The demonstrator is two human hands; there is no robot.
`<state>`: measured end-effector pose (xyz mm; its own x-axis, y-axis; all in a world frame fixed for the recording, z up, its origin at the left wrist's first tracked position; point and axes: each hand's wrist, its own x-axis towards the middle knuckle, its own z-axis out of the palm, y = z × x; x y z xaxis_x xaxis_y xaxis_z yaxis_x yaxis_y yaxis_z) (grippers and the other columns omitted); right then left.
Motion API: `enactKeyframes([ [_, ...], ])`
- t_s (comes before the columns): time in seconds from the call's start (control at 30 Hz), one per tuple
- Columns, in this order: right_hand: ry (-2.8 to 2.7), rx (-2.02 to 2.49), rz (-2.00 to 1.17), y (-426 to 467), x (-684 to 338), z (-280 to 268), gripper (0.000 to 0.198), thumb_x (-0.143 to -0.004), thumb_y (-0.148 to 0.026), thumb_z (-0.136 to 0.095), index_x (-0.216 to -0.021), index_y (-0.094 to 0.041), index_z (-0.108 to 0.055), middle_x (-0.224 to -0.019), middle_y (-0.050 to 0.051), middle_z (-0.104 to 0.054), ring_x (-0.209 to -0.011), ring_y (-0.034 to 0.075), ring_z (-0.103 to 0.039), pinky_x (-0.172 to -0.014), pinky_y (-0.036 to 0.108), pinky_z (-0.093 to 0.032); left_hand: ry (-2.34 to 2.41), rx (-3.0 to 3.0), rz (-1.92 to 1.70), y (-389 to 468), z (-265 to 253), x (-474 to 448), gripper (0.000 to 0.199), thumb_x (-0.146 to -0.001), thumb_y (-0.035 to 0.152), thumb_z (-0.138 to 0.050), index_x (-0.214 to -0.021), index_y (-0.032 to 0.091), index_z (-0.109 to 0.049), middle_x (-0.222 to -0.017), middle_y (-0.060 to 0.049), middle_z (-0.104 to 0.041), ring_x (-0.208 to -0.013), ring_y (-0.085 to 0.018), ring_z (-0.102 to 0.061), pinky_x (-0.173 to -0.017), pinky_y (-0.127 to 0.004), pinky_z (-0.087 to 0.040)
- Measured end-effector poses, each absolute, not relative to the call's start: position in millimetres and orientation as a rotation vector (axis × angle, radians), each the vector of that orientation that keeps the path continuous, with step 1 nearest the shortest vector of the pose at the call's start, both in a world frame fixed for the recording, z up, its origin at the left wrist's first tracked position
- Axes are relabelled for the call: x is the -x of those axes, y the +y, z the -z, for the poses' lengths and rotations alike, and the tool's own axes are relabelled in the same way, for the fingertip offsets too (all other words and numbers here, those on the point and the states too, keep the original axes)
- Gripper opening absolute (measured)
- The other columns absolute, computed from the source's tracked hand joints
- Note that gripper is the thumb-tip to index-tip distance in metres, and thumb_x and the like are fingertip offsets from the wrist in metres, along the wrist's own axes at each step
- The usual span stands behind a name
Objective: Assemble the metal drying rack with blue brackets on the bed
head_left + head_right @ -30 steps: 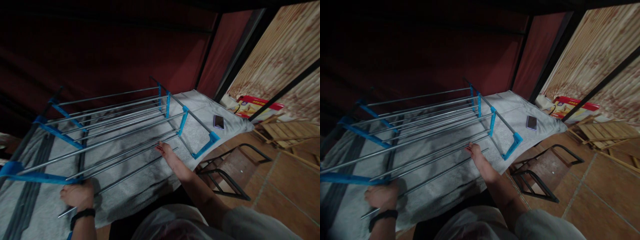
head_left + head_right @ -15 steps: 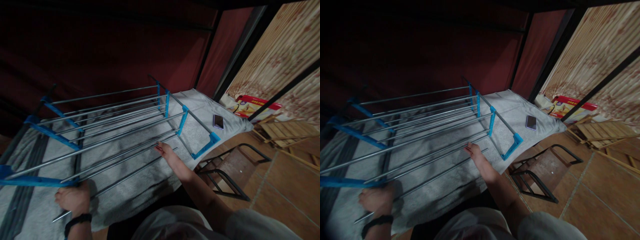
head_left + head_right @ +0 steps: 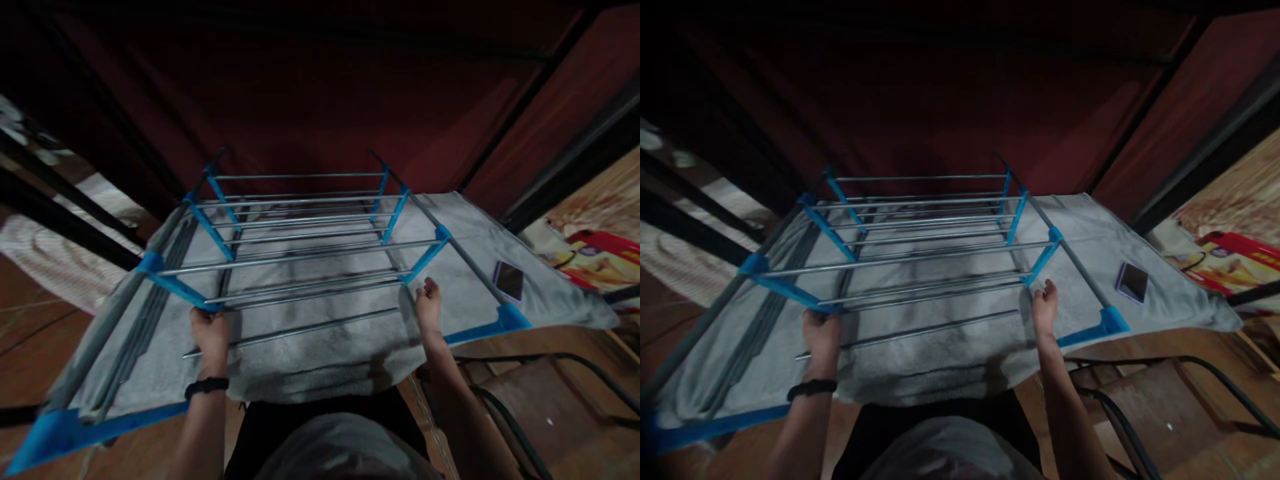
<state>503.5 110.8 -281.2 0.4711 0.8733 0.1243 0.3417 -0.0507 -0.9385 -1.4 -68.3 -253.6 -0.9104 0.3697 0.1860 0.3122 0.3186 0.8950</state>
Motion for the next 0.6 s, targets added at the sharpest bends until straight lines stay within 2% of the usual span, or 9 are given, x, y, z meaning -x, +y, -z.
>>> enactKeyframes([
  [0.13, -1.264, 1.606, -0.764, 121, -495, 290, 0.049, -0.07, -0.041, -0.053, -0.112, -0.018, -0.063, -0.113, 0.014, -0.068, -0.109, 0.028, -0.06, -0.1, 0.045, -0.044, 2.46, -0.642, -1.779, -66, 249, -8, 0.01, -0.083, 0.029, -0.055, -0.087, 0.02, -0.052, -0.078, 0.0, -0.056, -0.075, -0.018, -0.052, -0.082, -0.036, -0.049],
  [0.2, -1.346, 1.657, -0.741, 120, -490, 293, 0.047, -0.073, -0.043, -0.05, -0.11, -0.017, -0.064, -0.108, 0.015, -0.069, -0.108, 0.031, -0.061, -0.098, 0.047, -0.044, 2.503, -0.651, -1.762, -68, 251, -8, 0.015, -0.088, 0.033, -0.052, -0.088, 0.019, -0.055, -0.082, -0.003, -0.06, -0.08, -0.02, -0.055, -0.084, -0.037, -0.049],
  [0.4, -1.455, 1.965, -0.538, 120, -487, 298, 0.054, -0.083, -0.045, -0.037, -0.116, -0.013, -0.065, -0.104, 0.023, -0.068, -0.105, 0.039, -0.062, -0.088, 0.05, -0.045, 2.609, -0.591, -1.736, -70, 258, -12, 0.022, -0.094, 0.036, -0.045, -0.098, 0.019, -0.059, -0.093, -0.009, -0.066, -0.092, -0.025, -0.062, -0.091, -0.04, -0.047],
  [0.6, -1.444, 1.864, -0.556, 123, -492, 305, 0.045, -0.078, -0.047, -0.047, -0.107, -0.017, -0.065, -0.096, 0.016, -0.067, -0.098, 0.034, -0.062, -0.089, 0.049, -0.045, 2.575, -0.625, -1.703, -70, 259, -7, 0.022, -0.092, 0.031, -0.046, -0.102, 0.019, -0.061, -0.09, -0.008, -0.067, -0.089, -0.025, -0.064, -0.089, -0.039, -0.049],
])
